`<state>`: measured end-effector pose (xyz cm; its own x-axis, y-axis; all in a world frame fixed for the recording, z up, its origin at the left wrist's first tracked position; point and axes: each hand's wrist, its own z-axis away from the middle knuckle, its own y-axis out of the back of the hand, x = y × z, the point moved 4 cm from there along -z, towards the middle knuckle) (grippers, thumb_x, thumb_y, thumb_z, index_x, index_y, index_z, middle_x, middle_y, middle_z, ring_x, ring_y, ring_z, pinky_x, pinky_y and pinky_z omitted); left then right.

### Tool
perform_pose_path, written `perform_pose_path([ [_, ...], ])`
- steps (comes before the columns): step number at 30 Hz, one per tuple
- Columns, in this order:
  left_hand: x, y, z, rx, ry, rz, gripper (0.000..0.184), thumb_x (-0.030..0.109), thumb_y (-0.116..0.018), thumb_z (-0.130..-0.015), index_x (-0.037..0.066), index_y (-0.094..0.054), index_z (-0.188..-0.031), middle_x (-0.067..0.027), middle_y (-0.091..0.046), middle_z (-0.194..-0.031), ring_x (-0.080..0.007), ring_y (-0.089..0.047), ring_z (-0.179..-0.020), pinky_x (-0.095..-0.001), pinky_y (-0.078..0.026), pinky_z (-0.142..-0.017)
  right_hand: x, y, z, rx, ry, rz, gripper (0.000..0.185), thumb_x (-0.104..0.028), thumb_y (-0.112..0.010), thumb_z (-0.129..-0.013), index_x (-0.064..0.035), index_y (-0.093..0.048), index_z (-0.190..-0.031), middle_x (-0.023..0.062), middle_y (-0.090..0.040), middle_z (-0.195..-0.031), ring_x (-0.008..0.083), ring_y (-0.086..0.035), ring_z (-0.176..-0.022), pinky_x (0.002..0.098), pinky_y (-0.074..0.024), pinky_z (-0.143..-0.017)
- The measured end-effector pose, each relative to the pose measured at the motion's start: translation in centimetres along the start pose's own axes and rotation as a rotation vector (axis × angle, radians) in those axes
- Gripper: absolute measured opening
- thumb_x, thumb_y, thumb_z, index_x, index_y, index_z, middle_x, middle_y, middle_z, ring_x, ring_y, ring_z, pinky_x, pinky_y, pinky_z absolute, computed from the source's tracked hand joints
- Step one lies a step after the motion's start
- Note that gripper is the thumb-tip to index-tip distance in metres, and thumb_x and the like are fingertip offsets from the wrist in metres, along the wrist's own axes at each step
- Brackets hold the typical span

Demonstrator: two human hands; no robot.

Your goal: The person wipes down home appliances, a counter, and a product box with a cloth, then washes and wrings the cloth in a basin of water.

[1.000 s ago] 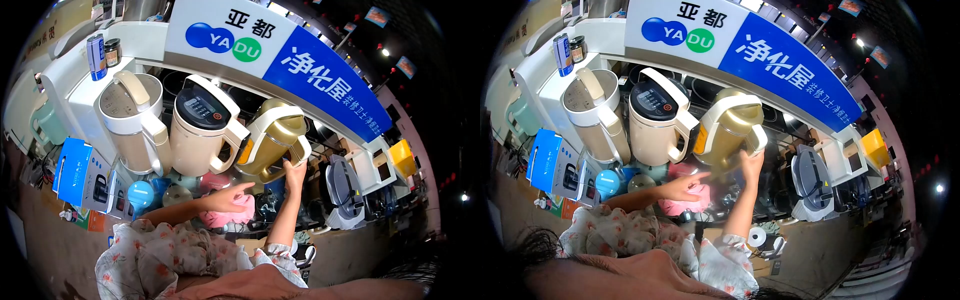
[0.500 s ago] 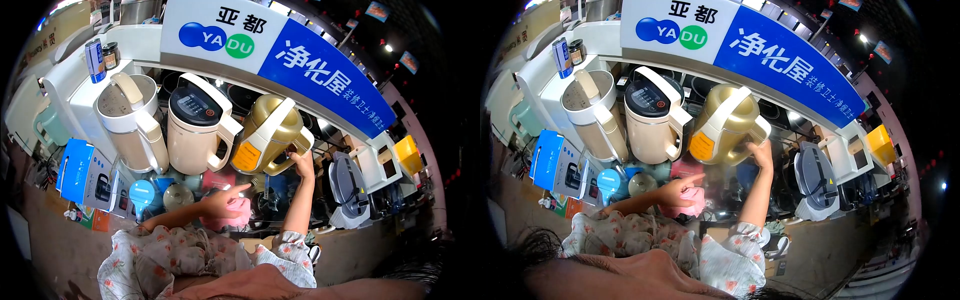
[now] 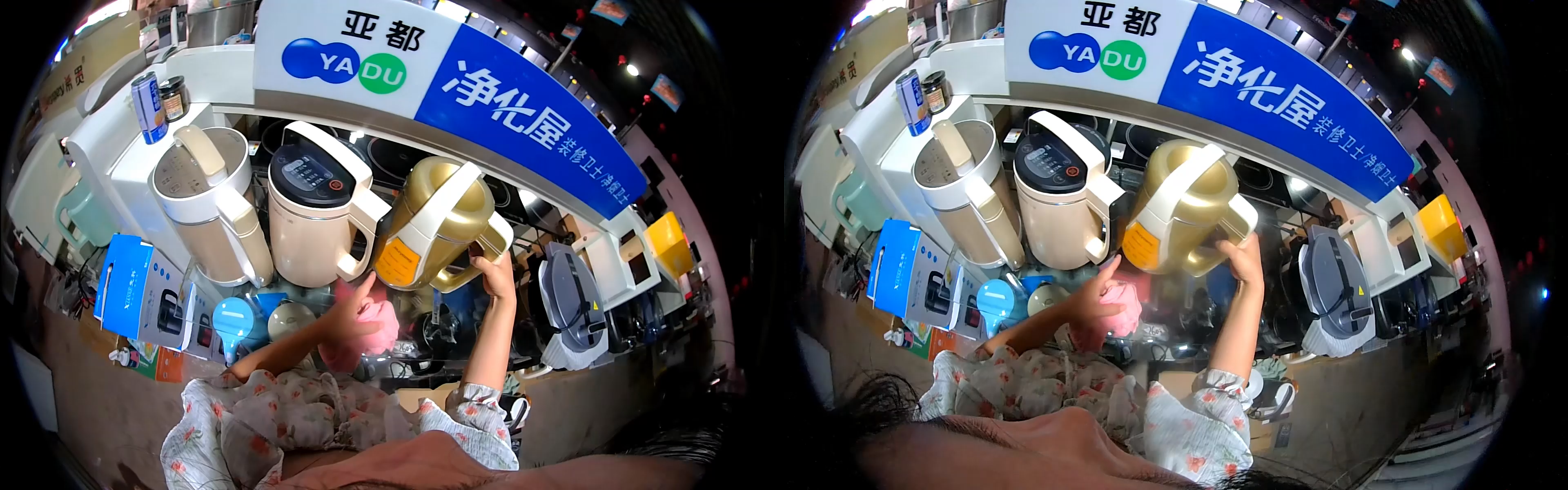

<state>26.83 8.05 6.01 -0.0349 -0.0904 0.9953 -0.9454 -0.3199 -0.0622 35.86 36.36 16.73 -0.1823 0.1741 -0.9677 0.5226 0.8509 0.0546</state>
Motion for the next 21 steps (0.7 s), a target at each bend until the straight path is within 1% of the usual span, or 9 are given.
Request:
perform_pose_path([
  [4,-2.0,0.6,-2.2,0.158,-0.05,0.034,0.094,0.01,-0.067,-0.079,-0.008,-0.001,-0.143,-0.0047,-0.051,-0.085,-0.0103,-0.047,-0.08,-0.0232,-0.041,-0.074,-0.6,-0.5,0.9,0.02,-0.03,-0.025,0.057,0.003,-0.06,-0.06,-0.0011,-0.055,-0.116,0.005,-0.059,-0.105,0.0167,-0.056,-0.097,0.0293,-0.0457,-0.078],
  [6,-3.5,2.4,-3.2,0.125,-0.526,-0.64,0.093,0.01,-0.066,-0.08,-0.006,-0.001,-0.144,-0.009,-0.054,-0.092,-0.0124,-0.051,-0.086,-0.0246,-0.043,-0.078,-1.0,-0.7,1.5,0.026,-0.021,-0.02,0.056,0.003,-0.06,-0.06,-0.0014,-0.056,-0.116,0.0046,-0.06,-0.104,0.0166,-0.056,-0.096,0.0291,-0.0464,-0.077],
  [7,-3.2,2.0,-3.2,0.118,-0.534,-0.593,0.088,0.009,-0.065,-0.08,-0.004,-0.004,-0.143,-0.0109,-0.055,-0.095,-0.0142,-0.054,-0.088,-0.0264,-0.045,-0.077,-0.5,-0.5,1.7,0.011,-0.046,-0.02,0.055,0.004,-0.061,-0.06,-0.0015,-0.057,-0.115,0.0042,-0.06,-0.103,0.0167,-0.057,-0.094,0.0291,-0.0464,-0.078],
  [10,-2.4,0.8,-3.7,0.063,0.08,0.467,0.075,0.007,-0.062,-0.082,0.001,-0.015,-0.14,-0.0163,-0.057,-0.105,-0.0194,-0.06,-0.092,-0.0319,-0.051,-0.073,0.0,-0.5,2.1,0.021,0.031,-0.03,0.054,0.006,-0.059,-0.063,0.0007,-0.057,-0.116,0.0061,-0.061,-0.112,0.0167,-0.058,-0.101,0.0303,-0.0458,-0.088],
  [13,-4.6,2.2,-3.6,0.039,-0.227,-0.09,0.071,0.004,-0.057,-0.084,0.003,-0.015,-0.142,-0.0174,-0.054,-0.111,-0.022,-0.06,-0.09,-0.0316,-0.053,-0.072,0.4,-1.0,2.3,0.121,-0.011,-0.052,0.053,0.009,-0.062,-0.067,-0.0018,-0.053,-0.119,0.0042,-0.062,-0.107,0.0146,-0.058,-0.096,0.0293,-0.0468,-0.085],
  [15,-4.9,1.5,-3.9,0.059,-0.224,-0.077,0.072,0.002,-0.056,-0.085,0.005,-0.014,-0.143,-0.0178,-0.053,-0.113,-0.0236,-0.061,-0.09,-0.0318,-0.054,-0.073,1.6,-0.7,2.2,0.176,-0.05,-0.01,0.06,0.002,-0.068,-0.072,-0.003,-0.047,-0.127,0.0058,-0.06,-0.112,0.0156,-0.057,-0.1,0.0296,-0.046,-0.087],
  [18,-0.5,-1.4,-2.0,0.291,0.207,0.735,0.07,-0.004,-0.051,-0.085,0.008,-0.015,-0.144,-0.0168,-0.054,-0.112,-0.0254,-0.06,-0.095,-0.0326,-0.054,-0.075,1.0,-1.5,3.9,0.361,0.108,0.068,0.085,-0.01,-0.075,-0.073,-0.0051,-0.026,-0.143,0.0134,-0.047,-0.132,0.021,-0.048,-0.118,0.0334,-0.0405,-0.096],
  [19,0.9,-2.2,-1.6,0.068,0.091,0.611,0.066,0.002,-0.052,-0.086,0.005,-0.02,-0.142,-0.0157,-0.055,-0.114,-0.0251,-0.057,-0.103,-0.0346,-0.051,-0.082,1.0,-1.8,5.5,0.447,0.125,0.115,0.092,-0.014,-0.076,-0.073,-0.0064,-0.02,-0.146,0.0156,-0.041,-0.138,0.023,-0.044,-0.123,0.0348,-0.0378,-0.099],
  [21,0.3,-2.2,-0.4,0.088,0.033,0.502,0.062,0.011,-0.058,-0.082,0.001,-0.031,-0.138,-0.0149,-0.053,-0.119,-0.0239,-0.054,-0.109,-0.0349,-0.046,-0.091,0.8,-2.3,9.7,0.626,0.169,0.298,0.077,-0.015,-0.068,-0.082,-0.0069,-0.024,-0.144,0.0144,-0.033,-0.146,0.0243,-0.037,-0.131,0.0386,-0.0311,-0.105],
])
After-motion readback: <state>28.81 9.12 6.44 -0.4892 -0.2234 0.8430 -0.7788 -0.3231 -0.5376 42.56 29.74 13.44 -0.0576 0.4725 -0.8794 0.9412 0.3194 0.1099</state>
